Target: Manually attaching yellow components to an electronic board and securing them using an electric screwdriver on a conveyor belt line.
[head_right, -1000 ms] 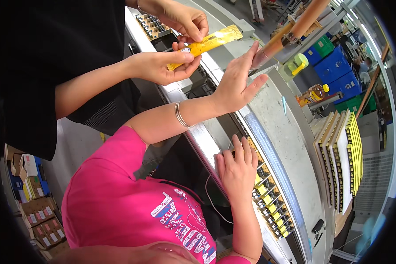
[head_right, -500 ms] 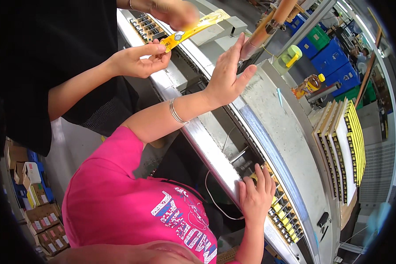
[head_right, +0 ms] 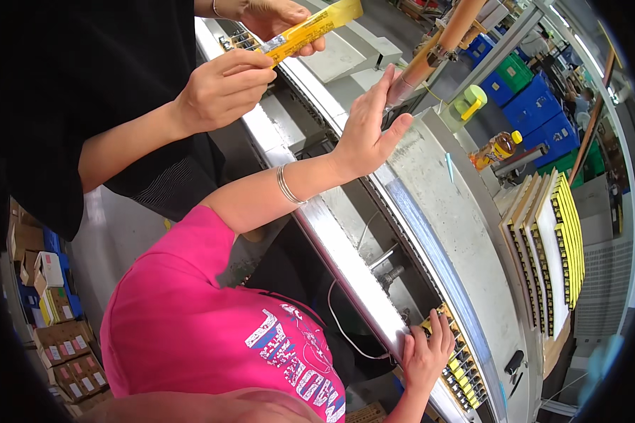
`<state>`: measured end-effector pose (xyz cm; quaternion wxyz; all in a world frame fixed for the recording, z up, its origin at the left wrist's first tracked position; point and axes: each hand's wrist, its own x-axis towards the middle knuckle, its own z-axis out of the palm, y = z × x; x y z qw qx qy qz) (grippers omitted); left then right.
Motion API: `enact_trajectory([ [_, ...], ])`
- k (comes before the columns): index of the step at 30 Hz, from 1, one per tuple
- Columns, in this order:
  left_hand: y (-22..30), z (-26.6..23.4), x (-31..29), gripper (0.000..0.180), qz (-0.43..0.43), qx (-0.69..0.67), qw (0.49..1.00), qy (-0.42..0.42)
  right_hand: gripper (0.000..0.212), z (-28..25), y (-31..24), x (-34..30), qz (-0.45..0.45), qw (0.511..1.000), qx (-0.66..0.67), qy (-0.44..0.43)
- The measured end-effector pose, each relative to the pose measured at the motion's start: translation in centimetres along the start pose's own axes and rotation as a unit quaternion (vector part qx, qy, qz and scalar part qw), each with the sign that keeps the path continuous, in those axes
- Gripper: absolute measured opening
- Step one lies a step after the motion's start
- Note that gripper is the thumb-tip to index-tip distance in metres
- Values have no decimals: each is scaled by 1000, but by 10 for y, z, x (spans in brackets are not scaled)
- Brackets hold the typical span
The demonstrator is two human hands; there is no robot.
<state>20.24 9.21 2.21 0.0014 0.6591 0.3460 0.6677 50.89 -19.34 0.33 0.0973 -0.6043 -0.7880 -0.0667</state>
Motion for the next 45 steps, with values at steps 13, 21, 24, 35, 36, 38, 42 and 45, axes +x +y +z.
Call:
enact_trajectory([
  [13,3,3,-1,71,0,38,999,14,31,-13,48,-52,31,998,-45,-15],
  [21,0,4,1,71,12,42,999,19,21,-13,101,-90,-1,998,-60,30],
  [24,-2,4,-2,70,15,52,998,20,20,-8,119,-106,-9,996,-76,42],
  [35,6,3,1,65,69,44,994,68,16,-6,147,-145,68,988,-132,44],
  [36,7,0,2,63,79,24,993,81,15,-6,148,-146,70,988,-133,46],
  [38,11,-4,4,62,90,3,992,94,15,-6,149,-148,72,987,-136,50],
  [42,24,-15,5,46,-51,-232,970,47,14,-2,149,-151,79,985,-143,57],
  [45,26,-52,9,39,-256,-592,764,-23,18,-4,131,-139,93,984,-136,63],
])
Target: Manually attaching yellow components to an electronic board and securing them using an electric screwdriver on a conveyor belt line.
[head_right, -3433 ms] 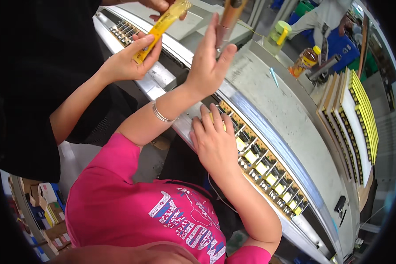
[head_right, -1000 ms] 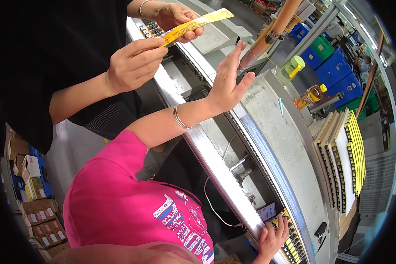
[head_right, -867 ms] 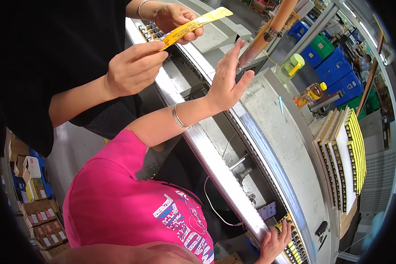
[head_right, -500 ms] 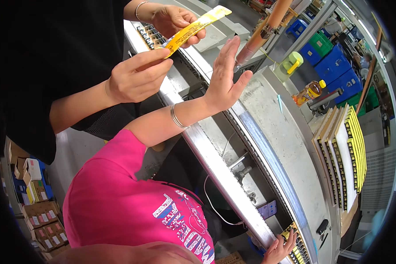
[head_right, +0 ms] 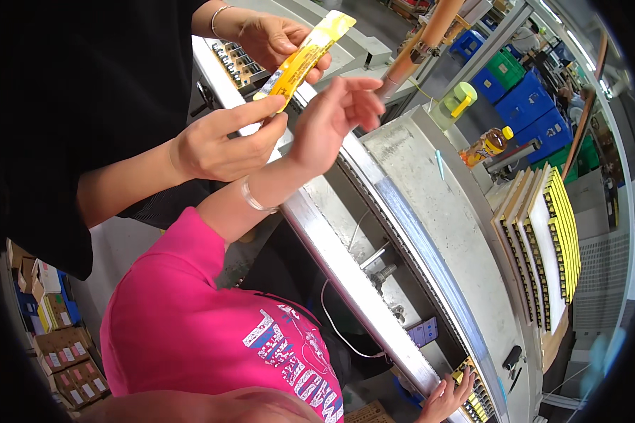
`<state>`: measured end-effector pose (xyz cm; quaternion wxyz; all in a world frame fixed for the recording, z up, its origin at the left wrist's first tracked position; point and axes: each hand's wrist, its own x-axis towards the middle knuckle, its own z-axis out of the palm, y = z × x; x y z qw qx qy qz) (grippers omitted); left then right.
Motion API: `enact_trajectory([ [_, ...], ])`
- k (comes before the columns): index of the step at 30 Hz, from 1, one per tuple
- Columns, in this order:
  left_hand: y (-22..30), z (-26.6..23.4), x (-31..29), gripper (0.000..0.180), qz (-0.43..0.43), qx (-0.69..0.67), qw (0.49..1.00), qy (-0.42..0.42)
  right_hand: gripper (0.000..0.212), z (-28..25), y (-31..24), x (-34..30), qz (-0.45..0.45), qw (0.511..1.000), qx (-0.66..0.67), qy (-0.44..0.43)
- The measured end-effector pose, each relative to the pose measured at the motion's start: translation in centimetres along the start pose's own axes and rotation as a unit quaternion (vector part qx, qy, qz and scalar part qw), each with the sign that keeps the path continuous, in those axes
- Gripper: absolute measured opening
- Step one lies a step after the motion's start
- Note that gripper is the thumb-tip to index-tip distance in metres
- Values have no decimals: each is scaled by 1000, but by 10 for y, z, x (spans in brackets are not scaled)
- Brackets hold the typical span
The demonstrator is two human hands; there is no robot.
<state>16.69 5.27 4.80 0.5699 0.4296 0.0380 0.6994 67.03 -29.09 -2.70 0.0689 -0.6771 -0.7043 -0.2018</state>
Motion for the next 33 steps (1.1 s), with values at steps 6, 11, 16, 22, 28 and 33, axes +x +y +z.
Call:
enact_trajectory([
  [6,26,-19,-25,60,-159,-298,928,-156,31,-10,-39,24,51,998,25,9],
  [11,48,-19,-35,52,-217,-374,876,-212,35,-8,-73,54,-3,998,55,10],
  [16,48,-17,-28,44,-250,-329,893,-179,37,-5,-94,77,-40,995,91,8],
  [22,31,-13,-36,46,-277,-279,901,-184,37,-1,-95,80,-27,989,143,13],
  [28,9,-4,-48,49,-308,-233,902,-193,36,5,-90,82,0,985,171,15],
  [33,1,0,-68,52,-331,-192,903,-198,31,5,-90,85,-7,982,186,13],
])
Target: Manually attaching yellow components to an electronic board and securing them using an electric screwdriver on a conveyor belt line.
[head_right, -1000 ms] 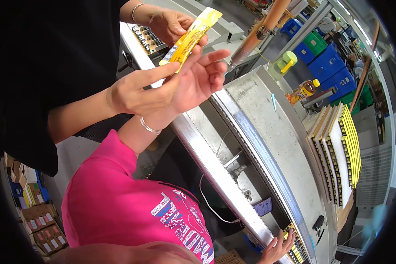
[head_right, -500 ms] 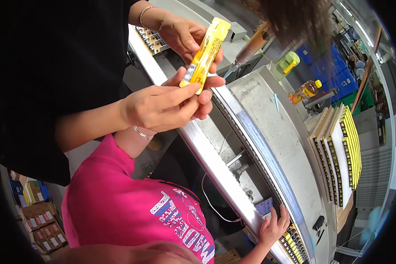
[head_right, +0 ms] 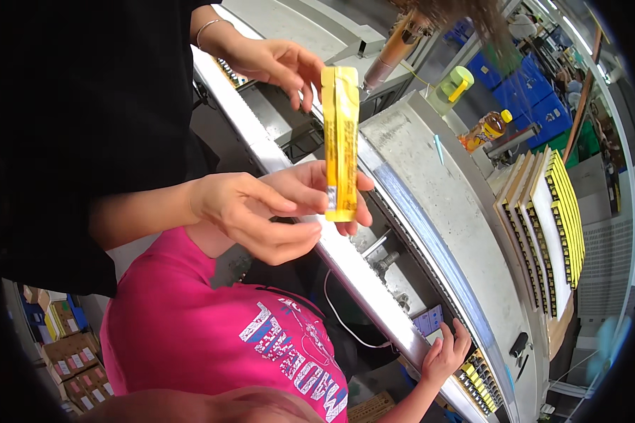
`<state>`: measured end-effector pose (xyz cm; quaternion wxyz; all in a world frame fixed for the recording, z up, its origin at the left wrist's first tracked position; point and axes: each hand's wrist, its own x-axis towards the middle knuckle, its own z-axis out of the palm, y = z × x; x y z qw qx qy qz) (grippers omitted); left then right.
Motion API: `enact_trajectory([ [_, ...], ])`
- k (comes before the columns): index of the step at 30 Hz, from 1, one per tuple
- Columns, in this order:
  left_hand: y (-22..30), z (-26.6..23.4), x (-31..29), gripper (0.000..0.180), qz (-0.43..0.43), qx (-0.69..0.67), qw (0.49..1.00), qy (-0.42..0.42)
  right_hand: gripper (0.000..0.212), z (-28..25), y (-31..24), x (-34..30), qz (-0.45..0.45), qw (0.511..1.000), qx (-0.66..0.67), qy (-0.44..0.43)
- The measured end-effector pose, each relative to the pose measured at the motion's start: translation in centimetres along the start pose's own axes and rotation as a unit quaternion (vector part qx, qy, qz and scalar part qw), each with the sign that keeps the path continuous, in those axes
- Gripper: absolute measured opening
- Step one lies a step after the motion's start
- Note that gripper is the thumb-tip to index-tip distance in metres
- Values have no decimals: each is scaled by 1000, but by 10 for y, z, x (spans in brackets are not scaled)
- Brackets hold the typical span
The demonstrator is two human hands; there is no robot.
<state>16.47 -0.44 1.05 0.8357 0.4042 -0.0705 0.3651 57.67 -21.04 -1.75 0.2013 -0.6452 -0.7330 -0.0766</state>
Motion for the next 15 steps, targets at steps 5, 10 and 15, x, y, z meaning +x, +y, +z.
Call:
enact_trajectory([
  [5,-12,-4,-3,55,-25,25,999,12,31,1,-2,2,22,1000,12,0],
  [10,-15,-11,0,55,-41,43,998,16,30,2,1,0,21,1000,9,3],
  [15,-23,-15,5,47,-41,36,998,14,30,3,1,-2,33,999,12,3],
])
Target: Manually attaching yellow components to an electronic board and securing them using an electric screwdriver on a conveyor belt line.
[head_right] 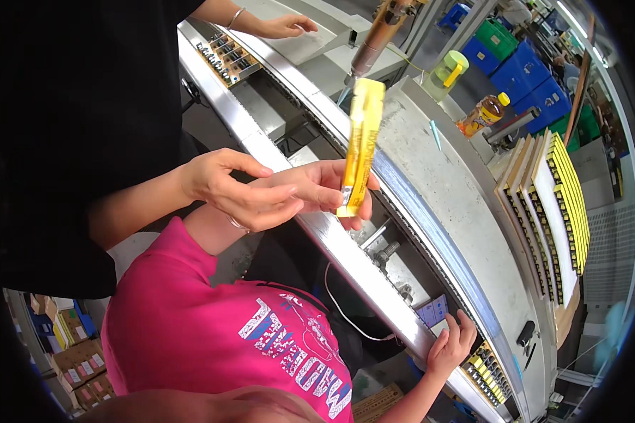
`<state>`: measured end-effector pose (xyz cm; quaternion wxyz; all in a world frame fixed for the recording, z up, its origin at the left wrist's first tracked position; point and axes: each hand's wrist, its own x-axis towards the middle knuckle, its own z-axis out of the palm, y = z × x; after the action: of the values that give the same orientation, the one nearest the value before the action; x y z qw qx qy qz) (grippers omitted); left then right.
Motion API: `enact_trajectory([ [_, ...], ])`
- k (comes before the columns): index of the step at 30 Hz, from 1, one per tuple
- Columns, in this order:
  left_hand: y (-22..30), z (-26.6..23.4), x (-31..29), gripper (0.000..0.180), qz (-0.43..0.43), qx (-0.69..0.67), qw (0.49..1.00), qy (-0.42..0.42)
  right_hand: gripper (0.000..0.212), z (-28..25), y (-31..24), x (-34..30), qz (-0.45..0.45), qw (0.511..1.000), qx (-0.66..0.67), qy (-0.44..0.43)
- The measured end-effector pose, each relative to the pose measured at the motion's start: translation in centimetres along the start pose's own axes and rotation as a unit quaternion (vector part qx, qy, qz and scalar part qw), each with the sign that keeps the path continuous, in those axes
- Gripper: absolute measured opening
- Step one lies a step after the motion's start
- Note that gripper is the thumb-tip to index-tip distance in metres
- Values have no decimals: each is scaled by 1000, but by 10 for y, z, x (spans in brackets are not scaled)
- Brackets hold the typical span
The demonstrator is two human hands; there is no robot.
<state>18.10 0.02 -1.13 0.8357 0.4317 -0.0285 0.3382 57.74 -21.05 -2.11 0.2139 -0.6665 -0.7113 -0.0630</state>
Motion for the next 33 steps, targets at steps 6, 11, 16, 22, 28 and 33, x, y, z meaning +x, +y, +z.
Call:
enact_trajectory([
  [6,-4,-23,24,46,-26,-41,999,16,31,6,8,8,-12,1000,2,14],
  [11,0,-37,44,45,-63,-80,993,67,29,9,8,14,-29,999,3,14],
  [16,-6,-28,61,45,-64,-39,991,108,30,3,-11,56,-114,993,10,3],
  [22,-13,-13,69,47,22,124,983,137,30,13,-57,137,-215,975,39,32],
  [28,-15,-22,68,46,24,104,982,156,21,43,-63,141,-193,956,220,-22],
  [33,-12,-27,66,46,-30,138,967,211,17,51,-56,142,-122,945,297,-69],
])
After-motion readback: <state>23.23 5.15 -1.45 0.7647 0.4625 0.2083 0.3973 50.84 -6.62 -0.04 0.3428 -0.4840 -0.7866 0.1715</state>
